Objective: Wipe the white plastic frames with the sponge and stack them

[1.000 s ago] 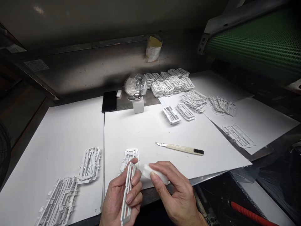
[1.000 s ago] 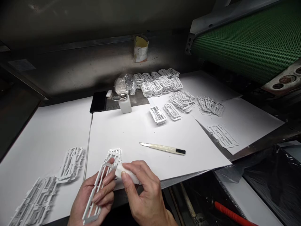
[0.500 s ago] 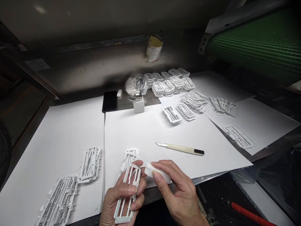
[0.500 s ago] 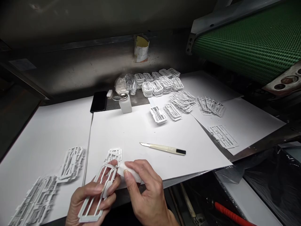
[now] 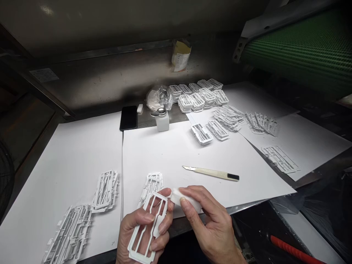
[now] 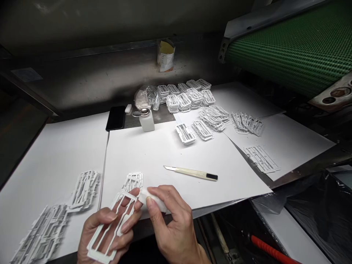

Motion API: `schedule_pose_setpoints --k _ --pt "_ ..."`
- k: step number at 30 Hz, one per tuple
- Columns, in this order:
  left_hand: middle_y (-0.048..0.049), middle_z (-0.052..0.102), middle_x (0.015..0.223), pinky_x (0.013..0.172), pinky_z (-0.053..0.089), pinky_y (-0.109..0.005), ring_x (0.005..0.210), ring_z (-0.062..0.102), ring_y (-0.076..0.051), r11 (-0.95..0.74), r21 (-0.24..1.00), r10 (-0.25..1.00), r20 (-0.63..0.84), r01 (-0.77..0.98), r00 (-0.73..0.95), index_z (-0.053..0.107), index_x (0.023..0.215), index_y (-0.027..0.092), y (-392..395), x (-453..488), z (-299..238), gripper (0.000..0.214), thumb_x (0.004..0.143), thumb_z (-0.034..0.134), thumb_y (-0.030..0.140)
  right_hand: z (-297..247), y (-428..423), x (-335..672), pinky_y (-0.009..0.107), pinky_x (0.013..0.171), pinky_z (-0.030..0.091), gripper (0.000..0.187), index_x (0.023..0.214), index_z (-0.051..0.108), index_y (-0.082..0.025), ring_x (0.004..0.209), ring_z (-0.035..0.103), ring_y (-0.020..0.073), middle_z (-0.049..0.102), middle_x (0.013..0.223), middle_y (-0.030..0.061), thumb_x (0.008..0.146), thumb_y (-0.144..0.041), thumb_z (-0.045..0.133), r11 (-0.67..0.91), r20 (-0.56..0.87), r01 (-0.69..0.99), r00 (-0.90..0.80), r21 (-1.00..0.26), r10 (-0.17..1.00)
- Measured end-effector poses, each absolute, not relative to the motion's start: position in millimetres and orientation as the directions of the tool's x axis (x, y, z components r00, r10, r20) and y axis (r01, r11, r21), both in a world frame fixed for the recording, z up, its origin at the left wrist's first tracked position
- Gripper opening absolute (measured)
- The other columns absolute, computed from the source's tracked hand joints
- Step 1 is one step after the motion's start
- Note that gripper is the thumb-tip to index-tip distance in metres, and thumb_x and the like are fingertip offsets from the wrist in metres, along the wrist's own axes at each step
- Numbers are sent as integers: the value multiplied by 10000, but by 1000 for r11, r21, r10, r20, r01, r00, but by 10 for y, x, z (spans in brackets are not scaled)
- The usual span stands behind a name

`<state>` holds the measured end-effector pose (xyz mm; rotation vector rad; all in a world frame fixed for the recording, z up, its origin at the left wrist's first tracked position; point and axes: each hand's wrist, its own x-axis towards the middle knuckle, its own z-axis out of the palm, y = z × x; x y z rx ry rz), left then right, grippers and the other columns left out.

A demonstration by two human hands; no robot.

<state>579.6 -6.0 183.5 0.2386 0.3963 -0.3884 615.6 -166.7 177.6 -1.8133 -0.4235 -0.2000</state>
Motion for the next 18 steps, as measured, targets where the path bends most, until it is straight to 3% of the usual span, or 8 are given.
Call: schedule_pose_setpoints --k 7,13,18 --pt "-181 690 906 410 406 -142 594 554 -108 894 167 -324 -399 415 858 650 1130 6 -76 5794 1843 454 696 540 75 1776 -1687 6139 253 775 502 219 1076 643 -207 905 611 166 635 954 37 892 -109 575 -238 357 391 917 -889 177" --pt "-135 633 823 394 353 -149 561 455 -87 882 267 -180 -569 387 802 643 1130 -1 -146 5827 1928 423 874 493 300 1769 -1698 6152 269 779 508 218 1073 653 -215 907 616 179 642 961 40 889 -122 583 -257 352 380 924 -889 151" --pt "-122 607 802 379 321 -154 543 421 -86 865 270 -186 -612 424 769 645 1122 10 -161 5874 1972 429 908 421 307 1753 -1694 6172 289 767 516 219 1078 652 -217 900 621 194 644 955 48 892 -128 577 -259 347 376 926 -890 151"
